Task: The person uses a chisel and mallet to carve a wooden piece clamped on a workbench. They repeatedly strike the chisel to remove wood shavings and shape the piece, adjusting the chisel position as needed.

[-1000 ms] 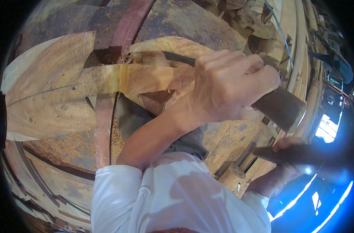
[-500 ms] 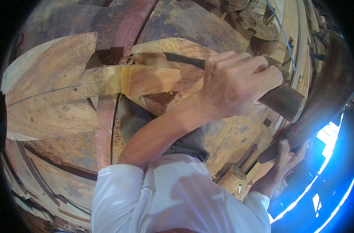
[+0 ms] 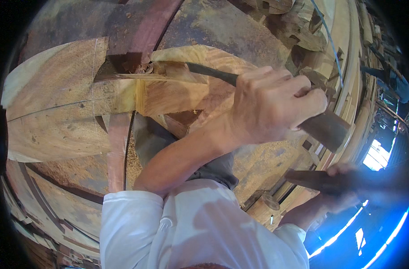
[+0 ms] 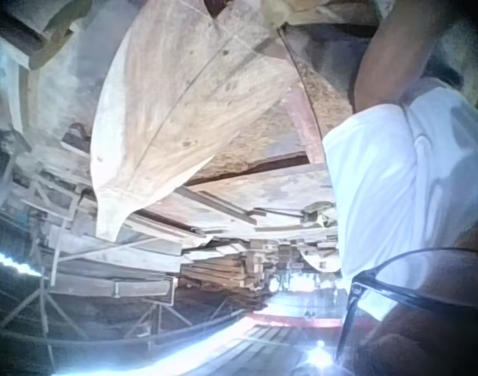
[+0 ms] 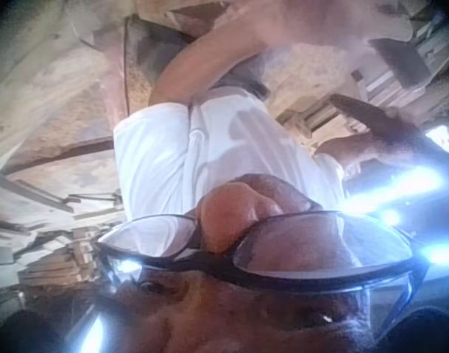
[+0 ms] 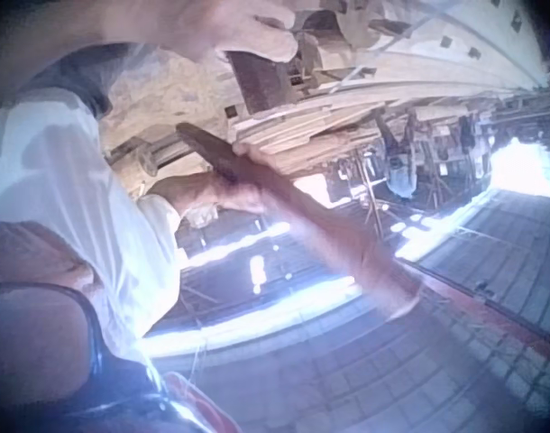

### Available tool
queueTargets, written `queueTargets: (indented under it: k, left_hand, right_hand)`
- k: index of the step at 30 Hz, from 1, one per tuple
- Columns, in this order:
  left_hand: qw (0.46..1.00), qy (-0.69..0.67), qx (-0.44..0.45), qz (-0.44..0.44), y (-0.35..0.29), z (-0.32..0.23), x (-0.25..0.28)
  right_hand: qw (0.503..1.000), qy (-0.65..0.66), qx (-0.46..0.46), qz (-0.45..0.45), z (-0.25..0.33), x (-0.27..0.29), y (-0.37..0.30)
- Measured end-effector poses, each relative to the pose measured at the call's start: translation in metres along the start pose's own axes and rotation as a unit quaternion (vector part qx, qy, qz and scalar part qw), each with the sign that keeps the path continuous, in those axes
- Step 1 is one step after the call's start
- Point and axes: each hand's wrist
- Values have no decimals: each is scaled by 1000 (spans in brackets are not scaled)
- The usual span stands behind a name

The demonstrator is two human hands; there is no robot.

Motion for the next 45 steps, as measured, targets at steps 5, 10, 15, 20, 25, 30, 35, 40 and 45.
queueTargets:
  k: [5,10,15,20,25,30,35,40,45]
  left_hand:
    - [1000,-22,-2,10,-4,-2,11]
    - [1000,-28,0,13,-6,1,14]
    - [1000,10,-15,18,-4,0,14]
    - [1000,-4,0,24,-6,6,6]
    - [999,12,3,33,-4,5,5]
    - [999,24,-11,33,-9,10,-2]
    - [998,44,-12,35,-8,10,-5]
    - [999,29,-28,29,-9,12,0]
    - [999,11,-31,42,-16,15,-3]
  right_hand:
    - [1000,4,17,23,15,-55,-16]
    - [992,-50,-63,-99,7,-59,-32]
    - [996,91,18,-10,16,-56,-5]
    - [985,-84,-141,-57,25,-101,-4]
    - [980,170,-11,-103,22,-60,3]
    - [988,-121,-95,-6,17,-72,-14]
    - [986,105,-26,-128,28,-45,5]
    - [996,-74,-42,12,6,-68,-22]
    - [981,-37,-131,-140,16,-80,-19]
Point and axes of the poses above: each hand's wrist, its own y-axis towards the middle knuckle, its own x-axis out of the back of the hand, z = x × y, and after that the axes turned 8 degrees about x, right-handed
